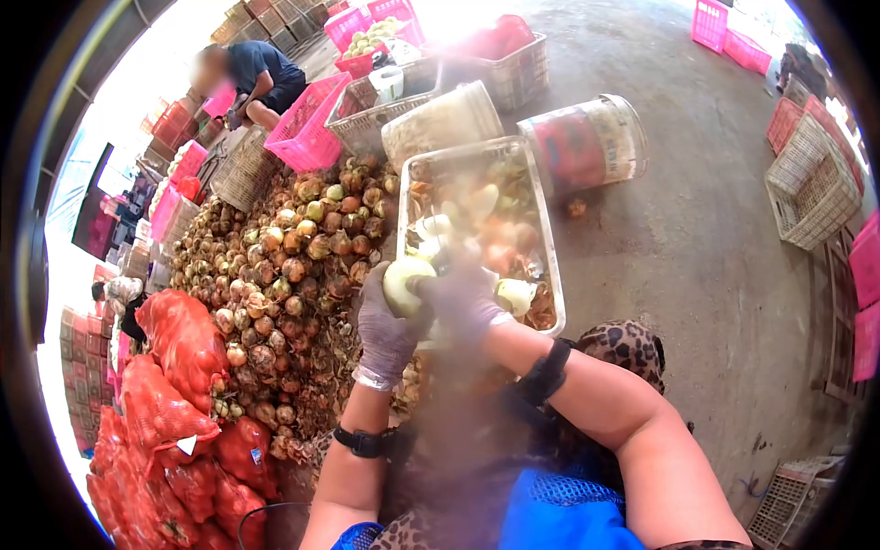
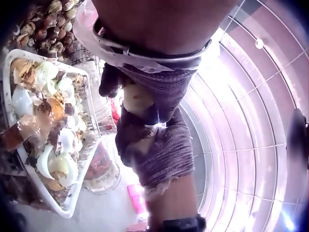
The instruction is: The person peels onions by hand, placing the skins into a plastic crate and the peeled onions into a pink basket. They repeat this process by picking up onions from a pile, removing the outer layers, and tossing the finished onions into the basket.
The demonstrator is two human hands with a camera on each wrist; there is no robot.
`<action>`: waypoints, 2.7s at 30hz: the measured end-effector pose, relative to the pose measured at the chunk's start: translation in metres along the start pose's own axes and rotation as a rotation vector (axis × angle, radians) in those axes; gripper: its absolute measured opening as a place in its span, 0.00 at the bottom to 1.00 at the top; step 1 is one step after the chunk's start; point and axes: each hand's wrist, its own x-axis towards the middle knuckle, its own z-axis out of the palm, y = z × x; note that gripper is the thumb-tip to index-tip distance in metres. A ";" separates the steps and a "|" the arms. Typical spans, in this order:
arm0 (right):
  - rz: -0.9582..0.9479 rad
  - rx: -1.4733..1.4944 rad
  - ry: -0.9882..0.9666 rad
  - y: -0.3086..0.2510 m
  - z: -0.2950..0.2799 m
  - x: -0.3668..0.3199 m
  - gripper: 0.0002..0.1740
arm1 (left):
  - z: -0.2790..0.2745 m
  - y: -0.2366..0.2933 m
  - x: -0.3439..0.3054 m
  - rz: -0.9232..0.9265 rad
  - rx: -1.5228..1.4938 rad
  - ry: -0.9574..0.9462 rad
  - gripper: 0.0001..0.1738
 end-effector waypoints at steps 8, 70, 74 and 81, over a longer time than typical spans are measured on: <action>-0.023 -0.081 0.043 0.003 -0.008 -0.002 0.22 | 0.009 -0.011 0.005 0.007 -0.035 -0.111 0.28; -0.658 -0.990 -0.606 0.104 0.031 0.010 0.16 | -0.453 0.066 -0.732 -1.332 0.702 1.265 0.29; -1.249 -1.738 -0.738 0.114 0.026 0.013 0.10 | -0.464 0.042 -0.751 -1.252 0.983 1.040 0.27; -0.328 -1.004 -0.532 0.013 0.032 -0.030 0.16 | -0.424 -0.125 -0.531 -0.762 0.579 0.874 0.19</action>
